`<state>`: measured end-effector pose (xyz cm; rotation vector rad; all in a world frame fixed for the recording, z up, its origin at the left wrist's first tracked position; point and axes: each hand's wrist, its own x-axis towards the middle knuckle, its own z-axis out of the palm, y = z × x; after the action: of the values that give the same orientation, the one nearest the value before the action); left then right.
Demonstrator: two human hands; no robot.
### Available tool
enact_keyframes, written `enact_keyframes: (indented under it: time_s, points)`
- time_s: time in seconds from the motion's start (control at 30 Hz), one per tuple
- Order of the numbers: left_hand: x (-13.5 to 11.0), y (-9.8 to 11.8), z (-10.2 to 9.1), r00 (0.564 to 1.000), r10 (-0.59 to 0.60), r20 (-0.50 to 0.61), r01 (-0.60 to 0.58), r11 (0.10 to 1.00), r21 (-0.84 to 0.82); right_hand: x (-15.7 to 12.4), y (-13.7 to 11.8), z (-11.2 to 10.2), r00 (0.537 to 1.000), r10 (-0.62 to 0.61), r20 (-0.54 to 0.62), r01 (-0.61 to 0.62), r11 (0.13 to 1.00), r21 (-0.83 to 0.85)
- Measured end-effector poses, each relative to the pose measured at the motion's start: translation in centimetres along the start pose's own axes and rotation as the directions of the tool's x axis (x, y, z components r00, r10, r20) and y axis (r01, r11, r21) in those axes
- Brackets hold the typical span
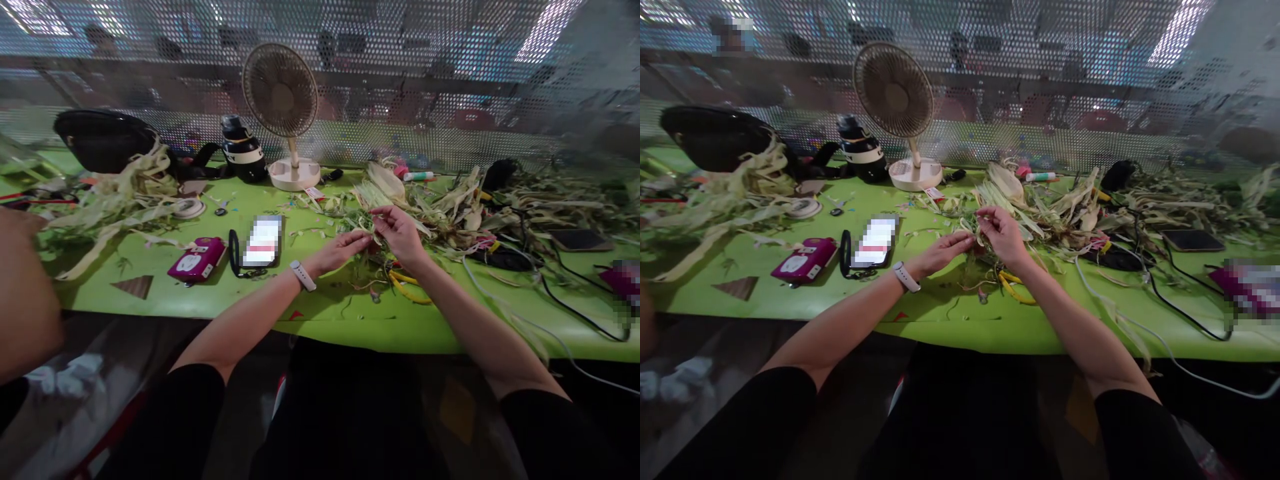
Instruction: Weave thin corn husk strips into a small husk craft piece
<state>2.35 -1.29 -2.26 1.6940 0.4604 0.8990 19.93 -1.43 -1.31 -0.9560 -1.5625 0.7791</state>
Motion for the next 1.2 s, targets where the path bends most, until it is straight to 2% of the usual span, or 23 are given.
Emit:
enact_keyframes:
  time_s: [0.07, 0.13, 0.2, 0.27, 0.33, 0.4, 0.5, 0.6, 0.73, 0.87, 0.93, 1.0, 1.1, 1.2]
  points:
    - [0.0, -0.1, 0.2, 0.997, -0.069, 0.036, 0.073, 0.988, -0.133, -0.1, -0.3, -0.3, 0.995, -0.097, -0.027, 0.092, 0.985, -0.143]
    - [0.0, -0.3, 0.2, 0.994, -0.105, -0.002, 0.103, 0.980, -0.171, -0.3, -0.9, -0.8, 0.968, -0.244, -0.061, 0.215, 0.927, -0.307]
    - [0.0, -0.5, 0.1, 0.992, -0.106, -0.064, 0.095, 0.983, -0.158, -0.6, -1.6, -1.1, 0.937, -0.349, 0.002, 0.317, 0.849, -0.424]
    - [0.0, -0.6, 0.1, 0.991, -0.087, -0.097, 0.074, 0.988, -0.138, -0.9, -2.1, -1.0, 0.925, -0.361, 0.119, 0.374, 0.804, -0.462]
    - [0.0, -0.6, 0.1, 0.992, -0.070, -0.102, 0.059, 0.992, -0.110, -1.0, -2.2, -0.8, 0.922, -0.345, 0.177, 0.387, 0.807, -0.446]
    - [-0.1, -0.4, 0.2, 0.994, -0.068, -0.088, 0.061, 0.995, -0.079, -1.1, -2.0, -0.4, 0.927, -0.343, 0.150, 0.374, 0.835, -0.403]
    - [-0.3, 0.0, 0.4, 0.995, -0.084, -0.053, 0.081, 0.995, -0.054, -0.9, -1.8, -0.1, 0.949, -0.315, 0.033, 0.310, 0.903, -0.297]
    - [-0.4, 0.2, 0.5, 0.996, -0.080, -0.031, 0.079, 0.996, -0.028, -0.7, -1.6, -0.1, 0.982, -0.182, -0.045, 0.174, 0.975, -0.141]
    - [-0.4, -0.1, 0.4, 0.999, -0.027, -0.028, 0.028, 1.000, 0.011, -0.5, -1.6, -0.1, 0.999, 0.000, -0.044, 0.001, 1.000, 0.021]
    - [-0.4, -0.5, 0.2, 0.999, 0.022, -0.044, -0.020, 0.999, 0.030, -0.3, -2.0, -0.3, 0.996, 0.088, -0.029, -0.084, 0.988, 0.130]
    - [-0.3, -0.7, 0.1, 0.998, 0.016, -0.055, -0.017, 1.000, -0.016, -0.2, -2.2, -0.4, 0.995, 0.091, -0.049, -0.083, 0.986, 0.145]
    - [-0.3, -0.9, 0.0, 0.997, 0.006, -0.081, -0.012, 0.997, -0.080, -0.1, -2.3, -0.4, 0.998, 0.043, -0.045, -0.038, 0.992, 0.119]
    - [-0.2, -1.2, 0.0, 0.991, 0.004, -0.135, -0.020, 0.993, -0.118, -0.2, -2.3, -0.4, 0.998, -0.055, 0.036, 0.053, 0.998, 0.044]
    - [-0.2, -1.1, 0.0, 0.985, 0.001, -0.171, -0.021, 0.994, -0.111, -0.4, -2.3, -0.4, 0.993, -0.075, 0.094, 0.074, 0.997, 0.013]
